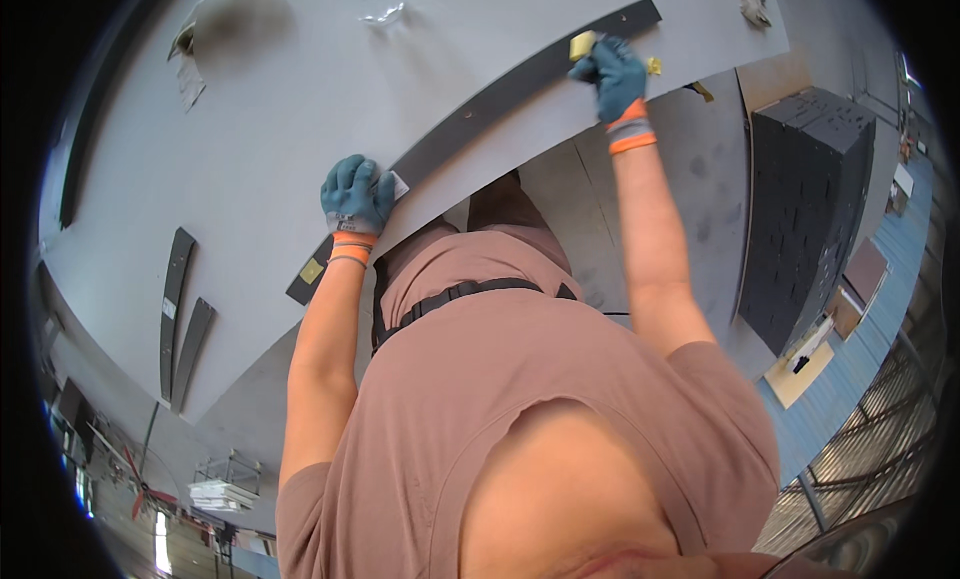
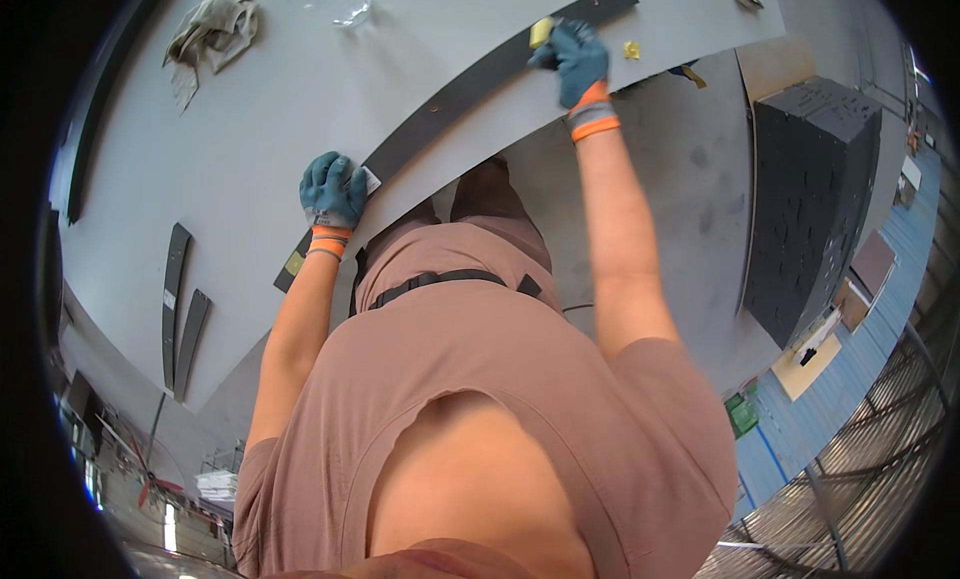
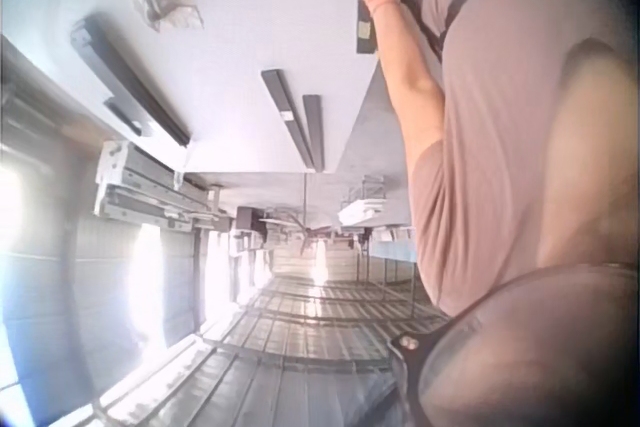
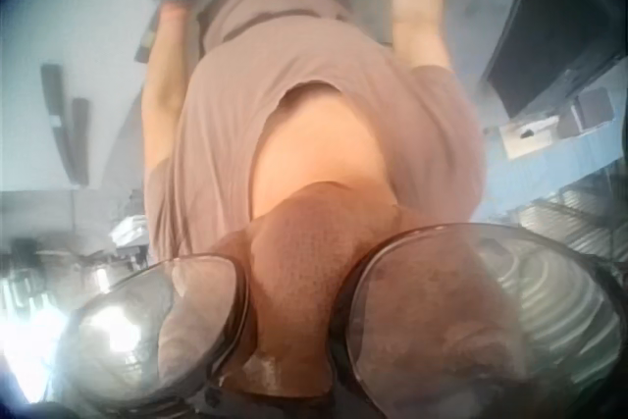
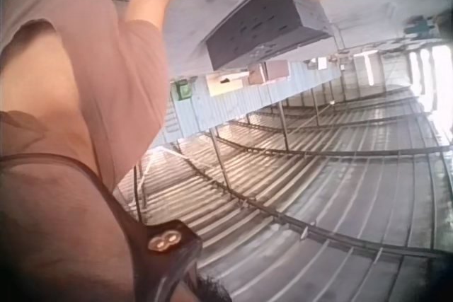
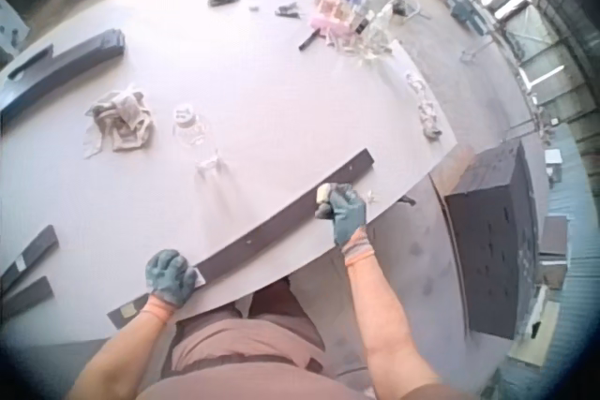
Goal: The person wipes a long metal strip with a cloth, applies adhesive from a tube into holes on the strip, and places the strip onto a larger metal panel. They then pick up another metal strip and apply adhesive to its edges before positioning it on the panel.
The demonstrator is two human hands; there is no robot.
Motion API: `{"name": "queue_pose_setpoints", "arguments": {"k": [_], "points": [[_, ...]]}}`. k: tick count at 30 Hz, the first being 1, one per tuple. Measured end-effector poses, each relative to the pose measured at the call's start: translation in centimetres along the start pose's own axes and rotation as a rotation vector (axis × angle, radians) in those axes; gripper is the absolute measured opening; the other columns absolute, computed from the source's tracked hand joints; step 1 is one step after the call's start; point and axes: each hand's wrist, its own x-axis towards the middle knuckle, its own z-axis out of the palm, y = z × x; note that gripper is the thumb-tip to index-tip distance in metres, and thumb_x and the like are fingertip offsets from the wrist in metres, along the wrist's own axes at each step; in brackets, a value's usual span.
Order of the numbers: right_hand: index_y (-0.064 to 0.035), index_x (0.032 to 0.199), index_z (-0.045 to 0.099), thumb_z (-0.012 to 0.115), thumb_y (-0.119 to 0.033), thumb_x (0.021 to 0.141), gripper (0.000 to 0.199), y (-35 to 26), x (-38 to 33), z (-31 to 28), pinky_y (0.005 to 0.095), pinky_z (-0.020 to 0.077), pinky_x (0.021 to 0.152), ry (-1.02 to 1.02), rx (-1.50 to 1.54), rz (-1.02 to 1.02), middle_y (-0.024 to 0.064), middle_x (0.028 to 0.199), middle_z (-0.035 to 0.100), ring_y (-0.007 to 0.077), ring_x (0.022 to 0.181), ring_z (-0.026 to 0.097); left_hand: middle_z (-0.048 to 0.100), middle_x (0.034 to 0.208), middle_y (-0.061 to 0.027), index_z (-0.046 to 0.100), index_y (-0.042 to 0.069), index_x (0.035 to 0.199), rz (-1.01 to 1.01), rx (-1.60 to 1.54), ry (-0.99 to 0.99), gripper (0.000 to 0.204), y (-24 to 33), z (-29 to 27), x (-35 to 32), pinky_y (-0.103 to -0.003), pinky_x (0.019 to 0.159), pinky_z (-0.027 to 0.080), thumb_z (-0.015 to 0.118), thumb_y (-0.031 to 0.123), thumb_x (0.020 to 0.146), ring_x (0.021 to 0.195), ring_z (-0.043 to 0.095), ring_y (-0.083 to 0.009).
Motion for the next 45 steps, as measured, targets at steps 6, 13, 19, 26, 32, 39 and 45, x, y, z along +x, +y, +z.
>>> {"name": "queue_pose_setpoints", "arguments": {"k": [6,13,19,26,32,39,45], "points": [[-0.0037,0.107,0.074,0.072,-0.025,0.101,0.023,-7.6,3.5,-11.5,0.033,0.0565,0.067,0.476,-0.552,-0.44,0.0065,0.083,0.072,0.0179,0.07,0.069,0.069,0.114,-0.0132,0.069,0.007,0.106,0.044,0.023,0.007,0.029,0.1,0.3,0.7,-0.05,0.086,0.054,0.075,0.031,0.09,0.105,0.067,-0.0382],[-0.0154,0.102,0.074,0.067,-0.031,0.099,0.017,-0.8,2.9,-15.2,0.0495,0.0586,0.08,0.554,-1.319,-0.75,0.0118,0.104,0.076,0.038,0.093,0.073,0.068,0.118,-0.0133,0.068,0.009,0.11,0.035,0.056,-0.014,0.03,0.1,0.5,0.3,-0.05,0.09,0.053,0.075,0.03,0.09,0.109,0.066,-0.0384],[-0.0156,0.105,0.076,0.069,-0.037,0.097,0.024,4.2,3.4,-14.1,0.047,0.0595,0.091,0.418,-1.543,-0.56,0.0079,0.119,0.076,0.0333,0.107,0.072,0.068,0.118,-0.0138,0.067,0.01,0.113,0.042,0.066,-0.022,0.031,-0.1,0.5,0.1,-0.05,0.092,0.053,0.075,0.03,0.091,0.109,0.065,-0.0392],[-0.012,0.12,0.075,0.069,-0.043,0.096,0.04,2.9,2.5,-14.3,0.0435,0.0527,0.108,0.26,-1.393,-0.372,0.0118,0.137,0.07,0.0345,0.125,0.066,0.067,0.12,-0.0134,0.065,0.011,0.116,0.054,0.061,-0.016,0.033,-0.3,0.6,-0.1,-0.05,0.091,0.053,0.075,0.031,0.092,0.109,0.065,-0.0393],[-0.0054,0.149,0.053,0.068,-0.051,0.098,0.07,0.7,2.4,-13.3,0.0394,0.0489,0.112,0.054,-1.459,-0.169,0.0188,0.143,0.067,0.0332,0.131,0.064,0.068,0.119,-0.013,0.067,0.01,0.112,0.042,0.061,-0.007,0.031,-0.3,0.6,-0.1,-0.051,0.091,0.054,0.076,0.032,0.091,0.11,0.065,-0.0384],[-0.0042,0.131,0.07,0.068,-0.047,0.1,0.053,-4.4,-2.4,-9.9,0.0387,0.054,0.1,0.339,-1.029,-0.215,0.0188,0.127,0.074,0.0293,0.112,0.072,0.068,0.119,-0.0122,0.07,0.009,0.108,0.001,0.055,-0.008,0.032,-0.5,0.7,-0.5,-0.05,0.091,0.054,0.077,0.034,0.089,0.11,0.066,-0.0375],[0.0033,0.126,0.071,0.069,-0.022,0.103,0.034,-0.2,-6.3,-8.1,0.0313,0.054,0.098,0.308,-0.749,-0.292,0.0102,0.116,0.077,0.0148,0.106,0.069,0.067,0.115,-0.0126,0.069,0.011,0.102,-0.057,0.03,-0.052,0.027,0.8,0.2,0.7,-0.051,0.092,0.053,0.074,0.034,0.088,0.108,0.064,-0.0377]]}}
